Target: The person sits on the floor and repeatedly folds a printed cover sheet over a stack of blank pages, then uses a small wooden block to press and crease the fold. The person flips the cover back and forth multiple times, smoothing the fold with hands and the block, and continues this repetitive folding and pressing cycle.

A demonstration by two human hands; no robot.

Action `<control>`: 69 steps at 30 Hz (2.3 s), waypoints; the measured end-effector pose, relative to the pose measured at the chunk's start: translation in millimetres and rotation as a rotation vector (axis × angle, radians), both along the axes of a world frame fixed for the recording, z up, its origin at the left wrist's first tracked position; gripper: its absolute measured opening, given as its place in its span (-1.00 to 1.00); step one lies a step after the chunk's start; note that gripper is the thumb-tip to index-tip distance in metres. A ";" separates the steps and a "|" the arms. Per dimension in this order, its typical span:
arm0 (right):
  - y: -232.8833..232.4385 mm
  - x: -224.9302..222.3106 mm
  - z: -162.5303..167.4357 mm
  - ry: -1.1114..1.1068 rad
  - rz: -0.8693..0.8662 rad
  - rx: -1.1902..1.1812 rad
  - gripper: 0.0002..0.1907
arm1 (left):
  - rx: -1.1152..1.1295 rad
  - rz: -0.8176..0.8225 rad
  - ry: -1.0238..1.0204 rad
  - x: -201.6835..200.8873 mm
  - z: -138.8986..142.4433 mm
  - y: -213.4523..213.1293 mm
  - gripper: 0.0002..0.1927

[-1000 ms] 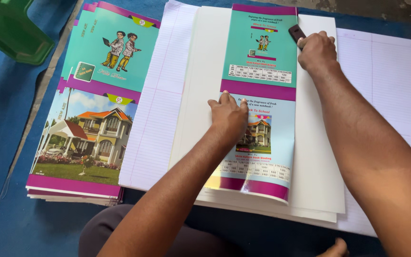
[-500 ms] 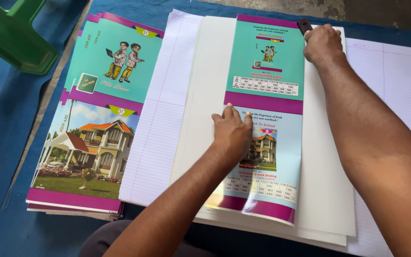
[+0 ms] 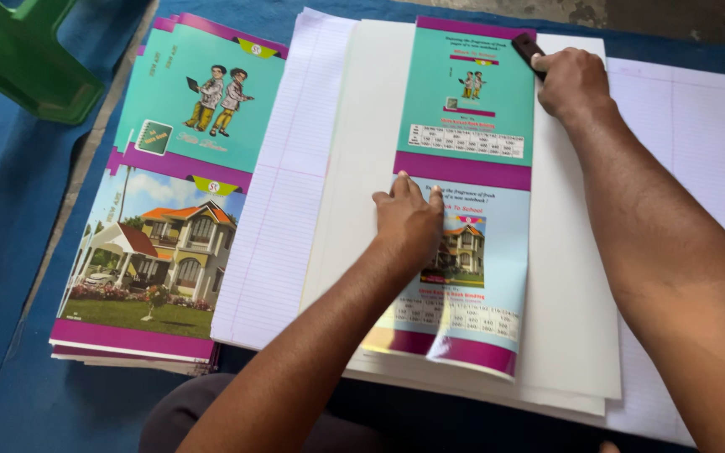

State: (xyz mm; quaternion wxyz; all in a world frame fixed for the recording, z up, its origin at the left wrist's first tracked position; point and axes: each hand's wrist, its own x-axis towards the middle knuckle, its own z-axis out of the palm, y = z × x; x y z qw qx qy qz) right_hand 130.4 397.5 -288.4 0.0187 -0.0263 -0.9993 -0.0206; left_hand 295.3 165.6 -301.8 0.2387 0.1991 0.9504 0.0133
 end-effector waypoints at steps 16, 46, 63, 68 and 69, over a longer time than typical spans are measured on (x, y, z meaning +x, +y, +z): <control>-12.5 57.6 -0.5 -0.053 0.054 -0.103 -0.59 | 0.048 0.105 0.000 -39.8 -29.8 0.6 -0.15; -7.9 188.5 -34.0 -0.097 0.262 -0.400 -0.55 | 0.131 0.194 0.203 -65.3 -53.6 -8.9 -0.05; -5.9 263.5 -30.0 -0.090 0.503 -0.396 -0.71 | 0.006 0.216 0.154 -67.5 -40.2 4.9 -0.09; -6.8 281.9 -27.5 -0.101 0.542 -0.432 -0.75 | 0.041 0.223 0.138 -64.3 -36.2 1.2 -0.08; -6.8 284.6 -28.7 -0.101 0.558 -0.434 -0.75 | 0.052 0.223 0.137 -63.4 -36.4 -0.4 -0.08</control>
